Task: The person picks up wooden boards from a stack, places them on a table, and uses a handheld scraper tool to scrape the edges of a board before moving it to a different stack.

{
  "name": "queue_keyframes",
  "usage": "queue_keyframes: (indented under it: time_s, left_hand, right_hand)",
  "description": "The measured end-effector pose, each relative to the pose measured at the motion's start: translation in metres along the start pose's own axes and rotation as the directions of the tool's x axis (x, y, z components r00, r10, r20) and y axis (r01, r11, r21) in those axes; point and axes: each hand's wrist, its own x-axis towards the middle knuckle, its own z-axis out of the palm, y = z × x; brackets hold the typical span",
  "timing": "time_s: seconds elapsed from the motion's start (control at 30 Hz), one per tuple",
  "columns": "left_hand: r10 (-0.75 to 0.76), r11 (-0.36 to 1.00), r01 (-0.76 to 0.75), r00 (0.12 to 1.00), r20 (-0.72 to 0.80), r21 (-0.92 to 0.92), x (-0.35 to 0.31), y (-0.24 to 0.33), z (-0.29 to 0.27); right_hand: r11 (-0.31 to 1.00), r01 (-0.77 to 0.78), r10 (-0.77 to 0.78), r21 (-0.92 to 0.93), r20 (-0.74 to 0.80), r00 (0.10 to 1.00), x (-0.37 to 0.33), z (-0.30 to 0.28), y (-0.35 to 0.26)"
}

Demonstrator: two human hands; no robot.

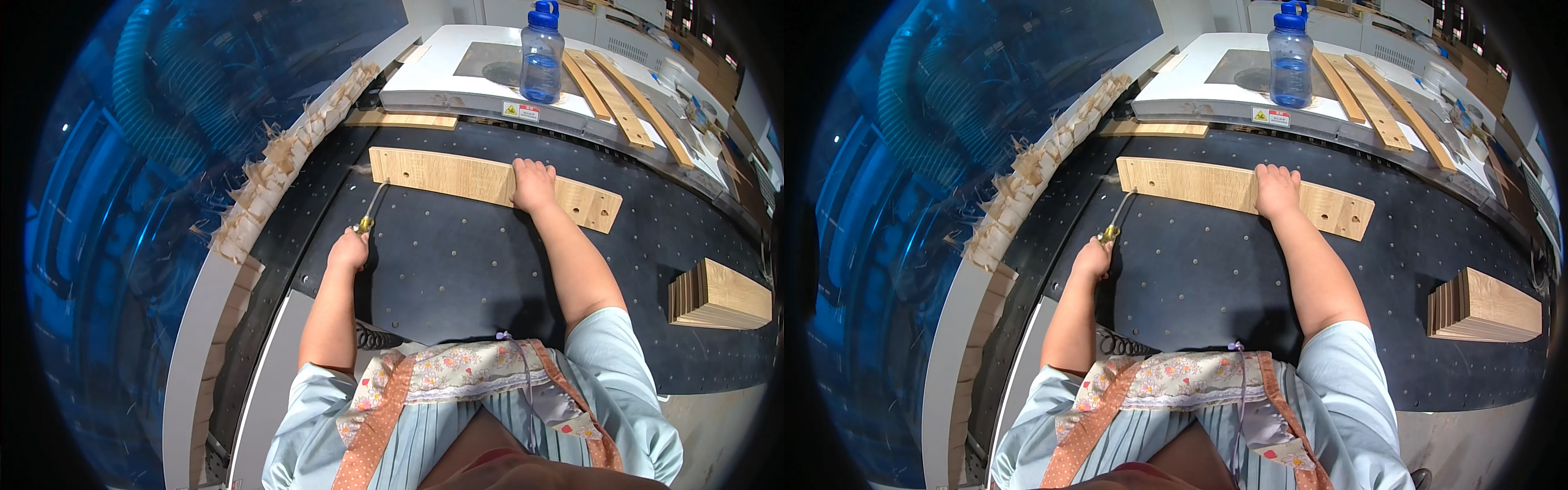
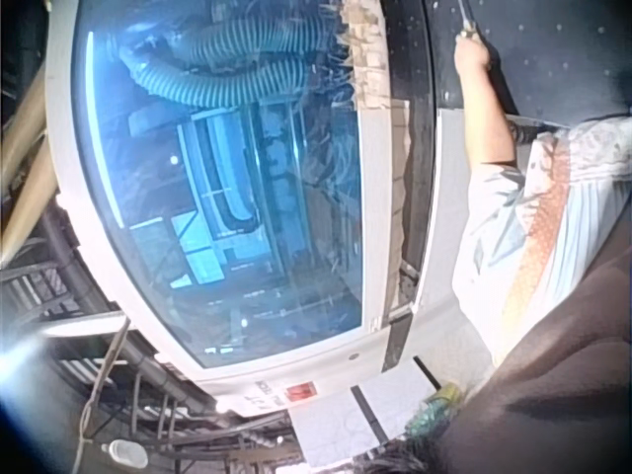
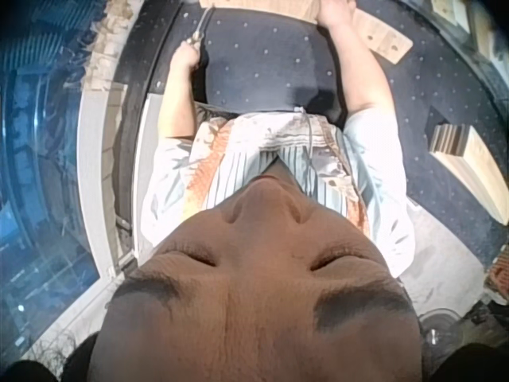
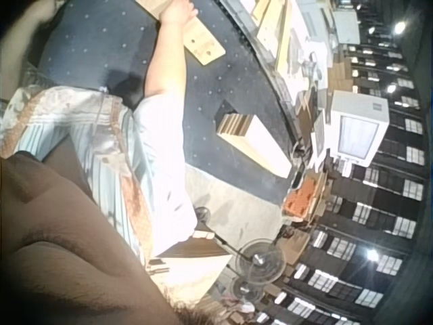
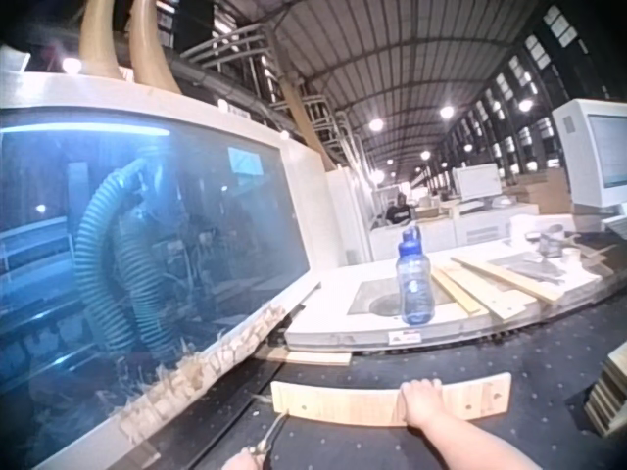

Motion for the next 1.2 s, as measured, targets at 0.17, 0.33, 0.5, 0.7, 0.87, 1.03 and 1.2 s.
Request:
queue_keyframes:
  time_s: [0.17,0.33,0.5,0.7,0.87,1.03,1.2]
  left_hand:
    - [-0.008,1.000,0.009,1.000,0.014,-0.027,0.004,-0.001,0.000]
    - [-0.017,0.998,0.019,0.999,0.037,-0.053,0.004,0.001,-0.001]
    - [0.004,0.997,-0.003,1.000,0.015,-0.075,0.004,0.000,0.001]
    - [-0.025,0.999,0.025,1.000,-0.018,-0.019,0.010,-0.003,0.002]
    - [0.033,0.997,-0.031,0.999,-0.036,0.066,0.014,-0.012,0.009]
    - [0.026,0.999,-0.024,0.999,-0.038,0.032,0.017,-0.009,0.011]
    - [0.137,0.986,-0.117,0.975,-0.174,0.120,0.025,-0.025,0.020]
  right_hand:
    - [0.999,0.026,-0.028,-0.023,-0.067,0.997,0.002,0.009,0.005]
    - [1.000,0.029,-0.030,-0.008,-0.063,0.998,0.003,0.011,0.006]
    - [0.999,0.024,-0.025,-0.024,-0.043,0.999,0.003,0.011,0.005]
    - [1.000,0.008,-0.008,0.004,-0.015,1.000,-0.002,-0.003,-0.002]
    - [1.000,0.013,-0.013,-0.013,-0.034,0.999,-0.002,0.002,0.000]
    - [1.000,0.019,-0.020,-0.013,-0.041,0.999,-0.001,0.003,0.001]
    - [1.000,0.014,-0.014,0.001,-0.025,1.000,0.003,0.003,0.000]
